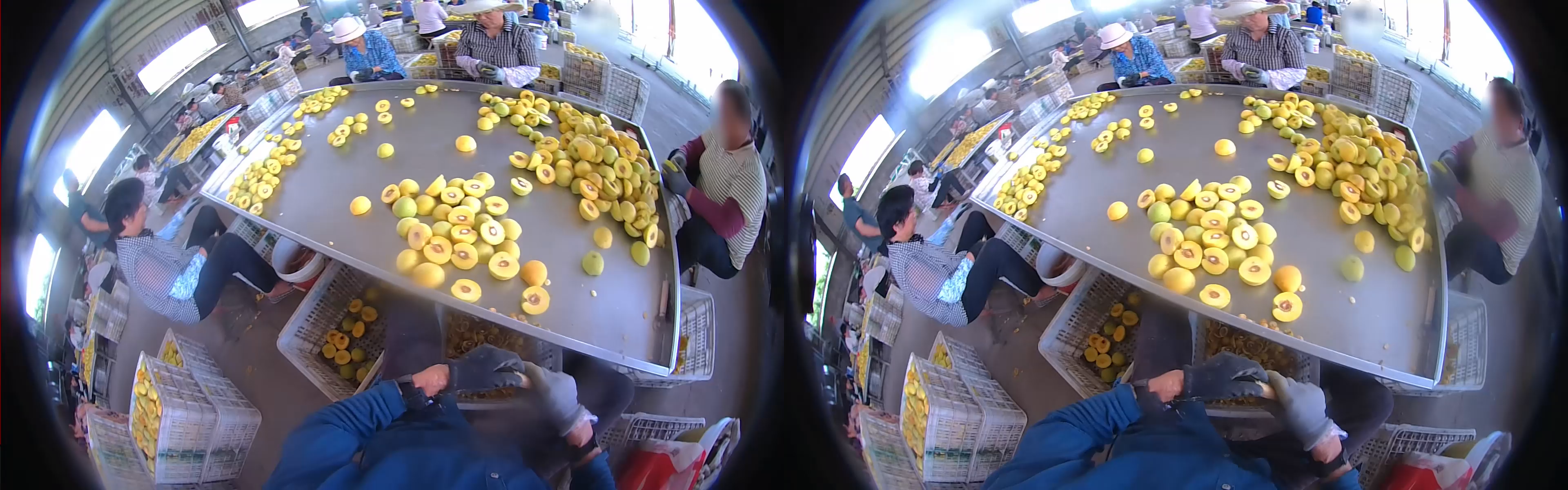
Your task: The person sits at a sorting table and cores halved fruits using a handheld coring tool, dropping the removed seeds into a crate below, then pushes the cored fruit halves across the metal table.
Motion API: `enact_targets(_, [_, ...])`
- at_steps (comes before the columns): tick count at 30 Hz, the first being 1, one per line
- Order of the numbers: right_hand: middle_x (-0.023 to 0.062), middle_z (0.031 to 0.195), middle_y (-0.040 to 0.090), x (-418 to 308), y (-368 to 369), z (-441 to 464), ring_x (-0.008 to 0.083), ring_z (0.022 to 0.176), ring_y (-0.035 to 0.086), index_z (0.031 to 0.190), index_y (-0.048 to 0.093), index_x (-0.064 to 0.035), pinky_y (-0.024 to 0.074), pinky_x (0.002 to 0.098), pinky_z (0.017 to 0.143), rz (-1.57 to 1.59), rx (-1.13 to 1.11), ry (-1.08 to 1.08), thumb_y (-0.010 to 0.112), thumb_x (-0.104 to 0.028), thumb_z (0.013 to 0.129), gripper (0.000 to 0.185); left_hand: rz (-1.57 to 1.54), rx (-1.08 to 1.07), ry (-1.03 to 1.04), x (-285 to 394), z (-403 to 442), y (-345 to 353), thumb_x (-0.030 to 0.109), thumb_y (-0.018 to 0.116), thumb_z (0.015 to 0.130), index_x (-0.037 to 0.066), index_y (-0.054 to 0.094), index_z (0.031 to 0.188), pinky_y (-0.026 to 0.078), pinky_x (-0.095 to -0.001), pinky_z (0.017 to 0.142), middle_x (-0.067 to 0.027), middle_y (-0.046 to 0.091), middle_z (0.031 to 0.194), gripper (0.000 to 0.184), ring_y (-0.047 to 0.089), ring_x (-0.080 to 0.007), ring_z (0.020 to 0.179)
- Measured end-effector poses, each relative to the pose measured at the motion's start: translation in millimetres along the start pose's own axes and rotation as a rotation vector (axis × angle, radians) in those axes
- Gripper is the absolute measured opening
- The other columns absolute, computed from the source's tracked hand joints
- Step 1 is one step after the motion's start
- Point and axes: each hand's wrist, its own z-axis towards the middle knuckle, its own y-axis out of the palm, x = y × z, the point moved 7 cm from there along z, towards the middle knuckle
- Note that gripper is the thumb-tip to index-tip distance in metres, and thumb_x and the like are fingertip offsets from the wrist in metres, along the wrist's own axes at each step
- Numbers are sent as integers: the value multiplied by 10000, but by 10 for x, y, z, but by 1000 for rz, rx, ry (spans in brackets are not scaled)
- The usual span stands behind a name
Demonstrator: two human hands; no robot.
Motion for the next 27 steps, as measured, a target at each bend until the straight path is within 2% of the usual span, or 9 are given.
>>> enact_targets(4, [106,852,686,178,265,-280,198,752,680,1167,625,-83,513,344,651,456,148,24,732,-235,852,366,31,126,165,20,114,26,269,673,915,46,663,1091,521,-417,812,-146,694,1054,284,683,-299,940])
enact_targets(6, [42,821,630,395,526,-456,120,706,592,1233,585,-13,489,302,641,1096,187,291,695,-201,888,408,200,179,154,-64,272,-76,268,669,917,41,656,1107,520,-416,814,-148,693,1020,297,681,-301,921])
enact_targets(9, [-1,867,611,354,410,-622,112,772,569,1254,564,15,501,289,714,1326,89,641,687,-183,894,429,128,311,48,-216,626,-502,264,656,924,43,650,1142,519,-426,809,-141,684,949,311,665,-309,906])
enact_targets(11, [3,877,604,402,441,-724,73,755,548,1291,553,1,478,241,683,1304,154,656,670,-154,912,426,390,436,232,-192,891,-707,251,656,912,59,640,1175,520,-423,807,-131,685,965,326,656,-309,937])
enact_targets(15, [19,875,604,485,511,-750,56,668,554,1356,509,-3,466,218,585,1346,240,642,635,-116,937,452,899,163,381,-415,1551,-748,260,638,877,104,548,1330,459,-462,971,-135,614,1227,488,567,-316,1165])
enact_targets(16, [24,889,608,496,511,-763,61,674,564,1368,500,-1,474,221,586,1379,246,668,628,-109,940,459,952,7,339,-638,1729,-690,266,635,864,152,530,1362,416,-475,1037,-147,520,1378,522,512,-350,1242])
enact_targets(20, [33,911,617,557,501,-807,71,684,584,1394,482,0,491,228,583,1516,306,749,627,-101,945,482,1033,-509,94,-964,2105,-572,233,677,817,257,495,1398,416,-459,1068,-151,405,1496,610,463,-394,1308])
enact_targets(24, [21,861,624,584,461,-788,84,690,600,1381,496,2,498,237,599,1541,387,756,634,-101,944,470,928,-468,138,-1085,2179,-583,191,711,796,249,479,1421,430,-453,1056,-141,419,1476,670,493,-385,1274])
enact_targets(27, [30,846,641,664,355,-708,112,703,629,1359,521,-11,509,262,620,1326,392,695,631,-104,944,439,683,-234,54,-1115,2101,-754,174,711,801,226,512,1400,437,-441,1043,-148,434,1444,634,514,-370,1229])
